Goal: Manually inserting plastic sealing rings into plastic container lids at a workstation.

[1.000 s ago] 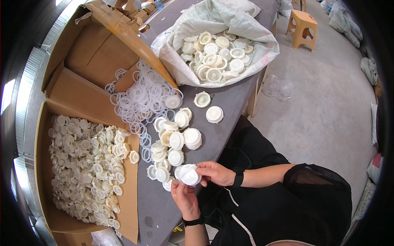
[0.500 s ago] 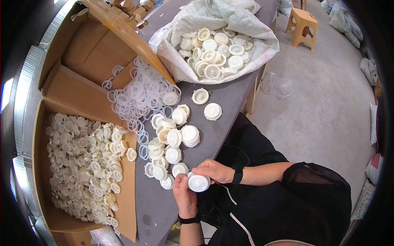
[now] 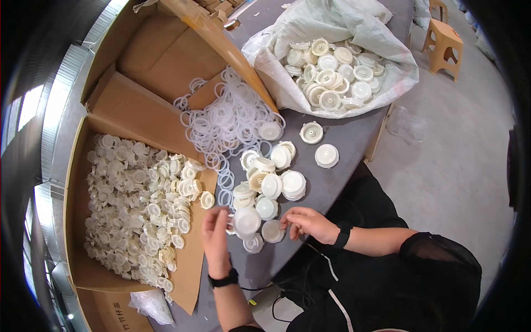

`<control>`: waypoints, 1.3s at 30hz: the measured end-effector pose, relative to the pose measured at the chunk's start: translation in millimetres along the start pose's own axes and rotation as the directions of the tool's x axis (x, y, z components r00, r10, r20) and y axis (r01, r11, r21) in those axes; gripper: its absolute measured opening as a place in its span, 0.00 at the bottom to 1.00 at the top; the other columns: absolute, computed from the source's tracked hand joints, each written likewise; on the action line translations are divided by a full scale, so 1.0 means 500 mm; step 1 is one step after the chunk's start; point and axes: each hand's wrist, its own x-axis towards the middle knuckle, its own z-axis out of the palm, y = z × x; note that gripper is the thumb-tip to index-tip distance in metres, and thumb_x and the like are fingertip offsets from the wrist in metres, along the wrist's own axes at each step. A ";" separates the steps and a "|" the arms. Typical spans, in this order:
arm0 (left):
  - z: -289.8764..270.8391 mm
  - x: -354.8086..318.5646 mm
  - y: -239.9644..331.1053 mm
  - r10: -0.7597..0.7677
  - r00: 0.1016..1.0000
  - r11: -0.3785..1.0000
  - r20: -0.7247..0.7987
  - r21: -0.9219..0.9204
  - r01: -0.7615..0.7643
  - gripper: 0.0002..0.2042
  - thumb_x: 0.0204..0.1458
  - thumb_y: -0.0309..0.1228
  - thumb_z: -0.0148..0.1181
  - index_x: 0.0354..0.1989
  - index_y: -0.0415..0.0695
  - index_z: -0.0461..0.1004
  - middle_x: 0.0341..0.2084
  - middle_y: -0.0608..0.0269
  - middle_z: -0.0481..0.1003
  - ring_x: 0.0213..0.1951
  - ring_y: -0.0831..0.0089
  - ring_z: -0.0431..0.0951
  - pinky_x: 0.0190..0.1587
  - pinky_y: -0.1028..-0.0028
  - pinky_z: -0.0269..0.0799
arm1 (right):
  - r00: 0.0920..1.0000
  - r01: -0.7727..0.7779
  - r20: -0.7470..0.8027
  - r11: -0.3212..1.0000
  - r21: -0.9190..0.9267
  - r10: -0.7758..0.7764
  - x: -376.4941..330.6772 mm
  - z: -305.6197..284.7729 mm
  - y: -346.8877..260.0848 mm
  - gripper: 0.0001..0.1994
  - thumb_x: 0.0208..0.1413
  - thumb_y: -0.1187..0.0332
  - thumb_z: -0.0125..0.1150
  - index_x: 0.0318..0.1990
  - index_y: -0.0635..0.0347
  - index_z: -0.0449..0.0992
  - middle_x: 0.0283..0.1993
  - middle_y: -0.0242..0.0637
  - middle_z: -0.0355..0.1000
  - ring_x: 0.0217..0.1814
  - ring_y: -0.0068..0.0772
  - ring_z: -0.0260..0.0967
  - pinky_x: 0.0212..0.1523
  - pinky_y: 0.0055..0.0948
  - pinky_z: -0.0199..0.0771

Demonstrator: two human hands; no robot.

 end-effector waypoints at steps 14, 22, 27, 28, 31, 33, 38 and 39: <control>-0.172 0.167 -0.229 0.213 0.941 0.929 -0.265 0.353 -0.111 0.07 0.47 0.24 0.47 0.35 0.36 0.67 0.28 0.62 0.69 0.30 0.75 0.68 0.32 0.76 0.64 | 0.987 -0.067 0.152 0.996 0.056 0.058 0.012 -0.016 0.001 0.12 0.54 0.63 0.44 0.40 0.61 0.64 0.37 0.35 0.66 0.31 0.24 0.67 0.35 0.22 0.67; 0.035 0.003 -0.022 -0.202 0.810 0.977 0.550 0.060 0.203 0.08 0.51 0.28 0.46 0.34 0.37 0.68 0.24 0.65 0.71 0.29 0.78 0.71 0.35 0.79 0.66 | 0.980 0.050 0.182 0.986 0.159 -0.079 0.008 -0.021 0.003 0.19 0.52 0.67 0.48 0.51 0.61 0.55 0.44 0.38 0.64 0.37 0.26 0.67 0.38 0.25 0.67; 0.034 0.036 -0.018 -0.320 0.726 0.938 0.609 0.095 0.333 0.10 0.53 0.31 0.45 0.34 0.37 0.68 0.23 0.65 0.71 0.25 0.79 0.72 0.31 0.81 0.67 | 0.990 0.044 0.120 0.963 0.267 -0.078 0.001 -0.016 0.003 0.14 0.53 0.68 0.48 0.46 0.59 0.59 0.35 0.34 0.66 0.32 0.24 0.66 0.34 0.24 0.67; 0.037 0.036 -0.016 -0.339 0.684 0.929 0.646 0.113 0.354 0.10 0.53 0.32 0.45 0.34 0.37 0.68 0.22 0.65 0.71 0.24 0.79 0.72 0.29 0.81 0.67 | 0.992 0.070 0.081 0.964 0.258 -0.093 0.000 -0.011 -0.001 0.12 0.53 0.68 0.48 0.44 0.59 0.60 0.33 0.33 0.66 0.30 0.23 0.65 0.33 0.24 0.66; 0.045 0.033 -0.019 -0.367 0.613 0.922 0.700 0.188 0.337 0.11 0.53 0.33 0.45 0.34 0.37 0.68 0.21 0.65 0.71 0.23 0.80 0.72 0.28 0.82 0.67 | 0.971 -0.048 0.239 0.947 0.318 -0.030 0.002 -0.035 0.006 0.10 0.53 0.68 0.49 0.41 0.59 0.62 0.30 0.31 0.65 0.29 0.22 0.65 0.32 0.23 0.67; 0.052 0.040 -0.022 -0.344 0.620 0.939 0.705 0.276 0.208 0.11 0.53 0.33 0.45 0.33 0.38 0.69 0.20 0.66 0.70 0.23 0.81 0.71 0.28 0.82 0.66 | 0.977 -0.040 0.212 0.944 0.328 -0.033 0.004 -0.036 0.009 0.08 0.52 0.68 0.49 0.39 0.59 0.63 0.29 0.31 0.66 0.29 0.21 0.65 0.32 0.21 0.67; -0.019 0.131 -0.060 0.153 0.976 0.792 0.152 0.572 -0.214 0.09 0.46 0.27 0.53 0.33 0.36 0.70 0.21 0.63 0.72 0.23 0.76 0.71 0.25 0.78 0.66 | 0.983 -0.062 0.185 0.948 0.313 0.003 0.010 -0.040 0.010 0.06 0.52 0.69 0.50 0.35 0.59 0.64 0.27 0.30 0.66 0.27 0.21 0.65 0.31 0.21 0.67; -0.037 0.146 -0.065 0.209 0.968 0.689 0.138 0.682 -0.245 0.08 0.44 0.26 0.53 0.32 0.36 0.70 0.23 0.59 0.72 0.24 0.71 0.71 0.26 0.75 0.66 | 0.986 -0.051 0.166 0.948 0.314 -0.002 0.010 -0.040 0.012 0.06 0.52 0.69 0.50 0.35 0.59 0.64 0.27 0.30 0.66 0.27 0.21 0.65 0.31 0.21 0.67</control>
